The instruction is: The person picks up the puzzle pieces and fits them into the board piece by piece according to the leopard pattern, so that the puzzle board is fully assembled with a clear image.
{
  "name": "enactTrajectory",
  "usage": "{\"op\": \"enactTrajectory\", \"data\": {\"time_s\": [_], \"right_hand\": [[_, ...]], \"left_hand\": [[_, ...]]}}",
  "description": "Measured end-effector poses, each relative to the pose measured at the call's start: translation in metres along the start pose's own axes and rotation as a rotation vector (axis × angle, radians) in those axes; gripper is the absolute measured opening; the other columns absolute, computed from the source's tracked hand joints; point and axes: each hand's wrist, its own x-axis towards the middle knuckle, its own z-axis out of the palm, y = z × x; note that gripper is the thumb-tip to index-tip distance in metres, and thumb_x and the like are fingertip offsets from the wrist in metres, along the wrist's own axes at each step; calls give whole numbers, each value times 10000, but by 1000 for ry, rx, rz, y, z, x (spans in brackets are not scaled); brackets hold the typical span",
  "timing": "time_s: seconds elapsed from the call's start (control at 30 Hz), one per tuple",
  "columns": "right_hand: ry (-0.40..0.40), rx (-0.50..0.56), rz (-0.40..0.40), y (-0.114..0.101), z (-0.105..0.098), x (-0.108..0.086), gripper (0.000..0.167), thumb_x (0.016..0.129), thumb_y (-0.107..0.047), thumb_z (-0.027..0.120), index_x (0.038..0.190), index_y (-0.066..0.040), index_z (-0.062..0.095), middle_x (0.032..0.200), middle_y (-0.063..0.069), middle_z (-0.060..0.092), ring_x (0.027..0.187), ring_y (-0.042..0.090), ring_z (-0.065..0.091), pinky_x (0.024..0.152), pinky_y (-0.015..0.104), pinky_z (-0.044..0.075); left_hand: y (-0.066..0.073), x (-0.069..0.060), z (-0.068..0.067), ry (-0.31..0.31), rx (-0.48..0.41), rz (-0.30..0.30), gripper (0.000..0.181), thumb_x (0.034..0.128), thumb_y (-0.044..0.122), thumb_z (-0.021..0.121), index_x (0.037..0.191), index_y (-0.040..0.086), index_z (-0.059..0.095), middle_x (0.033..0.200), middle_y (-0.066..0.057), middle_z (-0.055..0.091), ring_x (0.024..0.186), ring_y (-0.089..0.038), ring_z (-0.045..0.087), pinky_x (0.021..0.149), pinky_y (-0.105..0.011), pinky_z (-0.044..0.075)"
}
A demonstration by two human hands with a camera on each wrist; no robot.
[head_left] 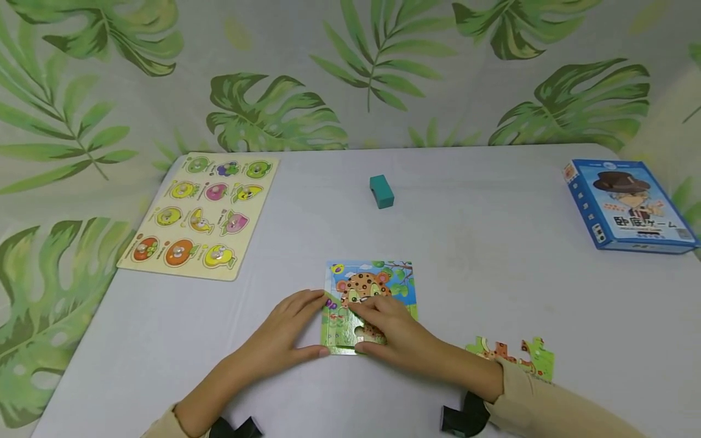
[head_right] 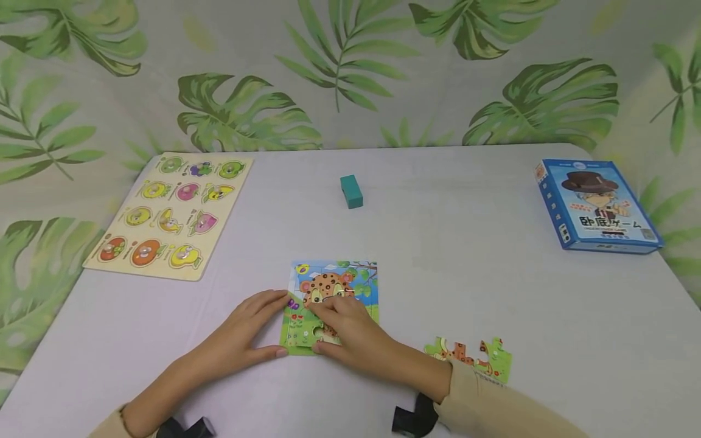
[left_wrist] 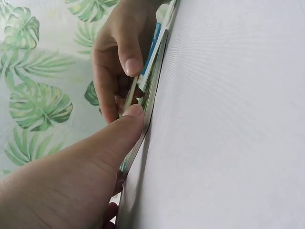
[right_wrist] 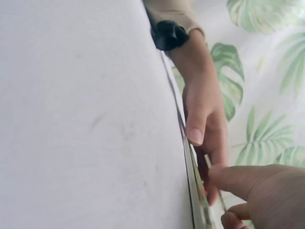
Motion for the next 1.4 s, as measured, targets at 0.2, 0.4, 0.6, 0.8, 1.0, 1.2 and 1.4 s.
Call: {"op": "enactTrajectory", "data": {"time_s": [0.2,0.4,0.6,0.8,1.0,1.2,1.4], "right_hand": [[-35,-66,15,1,6,9,586,786,-317,686,1289,-80,501,1071,-65,483,995,112,371,914,356,305],[-42,-91,30,-1,6,13,563,769,-329,692,1258,-97,539,1039,-76,478,956,104,375,842,319,312],[-52,-123,50,-5,5,16,552,756,-349,701,1233,-107,565,983,-92,462,883,97,374,820,319,306],[-105,-200,52,-6,0,16,583,769,-448,657,1258,-152,542,953,-89,387,873,121,332,803,334,269],[-167,-214,47,-6,-3,12,655,789,-469,629,1342,-172,444,1046,-69,372,1021,154,320,879,389,246],[-182,7,105,-4,-14,3,677,782,-422,663,1368,-218,392,1240,-53,371,1168,161,307,943,437,286],[-56,149,137,-4,-42,-17,684,740,-291,739,1335,-202,415,1305,-14,352,1204,214,322,915,463,373]], "left_hand": [[-1,0,-2,-4,-7,21,771,783,560,575,1385,129,356,1409,12,305,1285,-192,242,1025,-415,232],[-1,0,-3,0,35,74,644,797,539,573,1343,230,429,1384,19,353,1266,-228,278,1009,-451,240],[1,-1,-3,-5,98,159,444,827,480,574,1237,311,552,1372,-57,367,1238,-274,303,1009,-465,223],[3,-2,-6,-25,113,196,390,808,442,618,1184,341,596,1388,-93,344,1239,-284,297,1021,-447,203],[5,-1,-9,-59,112,163,402,798,447,628,1186,348,593,1390,-72,343,1241,-261,302,1008,-430,240],[5,-1,-9,-64,63,121,404,793,440,637,1184,352,591,1394,-44,343,1239,-243,304,1010,-420,236],[2,-1,-6,-31,41,143,408,781,432,653,1174,331,604,1392,-27,349,1236,-234,307,1003,-421,240]]}}
